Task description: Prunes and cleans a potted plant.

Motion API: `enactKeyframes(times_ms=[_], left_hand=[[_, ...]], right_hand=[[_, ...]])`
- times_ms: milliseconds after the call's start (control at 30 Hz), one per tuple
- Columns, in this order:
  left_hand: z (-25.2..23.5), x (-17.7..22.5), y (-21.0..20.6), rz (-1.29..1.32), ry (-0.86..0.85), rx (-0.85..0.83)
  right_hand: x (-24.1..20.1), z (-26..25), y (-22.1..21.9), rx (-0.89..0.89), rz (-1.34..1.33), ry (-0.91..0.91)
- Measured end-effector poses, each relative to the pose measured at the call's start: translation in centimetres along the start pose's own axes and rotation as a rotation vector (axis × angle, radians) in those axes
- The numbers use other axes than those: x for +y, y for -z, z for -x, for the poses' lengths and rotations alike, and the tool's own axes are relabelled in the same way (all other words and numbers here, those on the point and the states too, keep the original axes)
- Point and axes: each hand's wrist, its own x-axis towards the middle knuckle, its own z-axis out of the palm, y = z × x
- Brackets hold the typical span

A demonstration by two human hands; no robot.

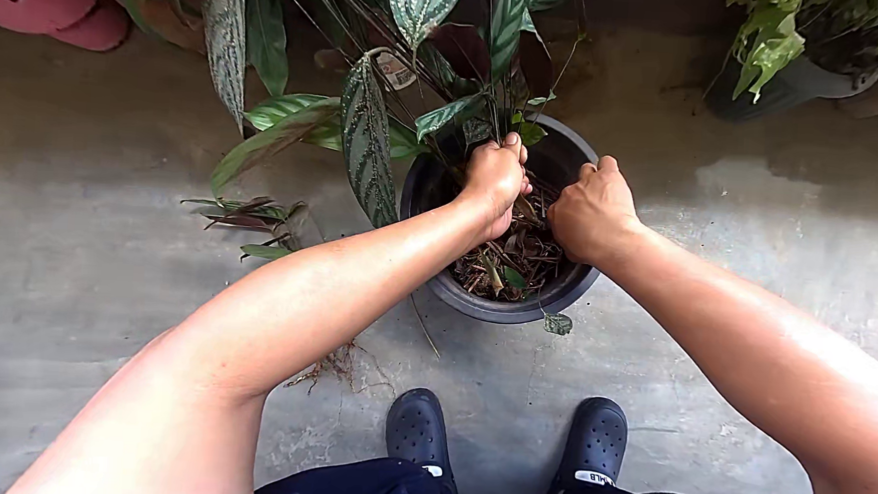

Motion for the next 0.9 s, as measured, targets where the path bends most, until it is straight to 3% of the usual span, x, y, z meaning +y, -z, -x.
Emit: enactKeyframes(times_ms=[900], left_hand=[[-0.2, -0.9, 0.2, -0.070, -0.024, 0.015]], right_hand=[[0.2, 1.1, 0.4, -0.031, -0.167, 0.077]])
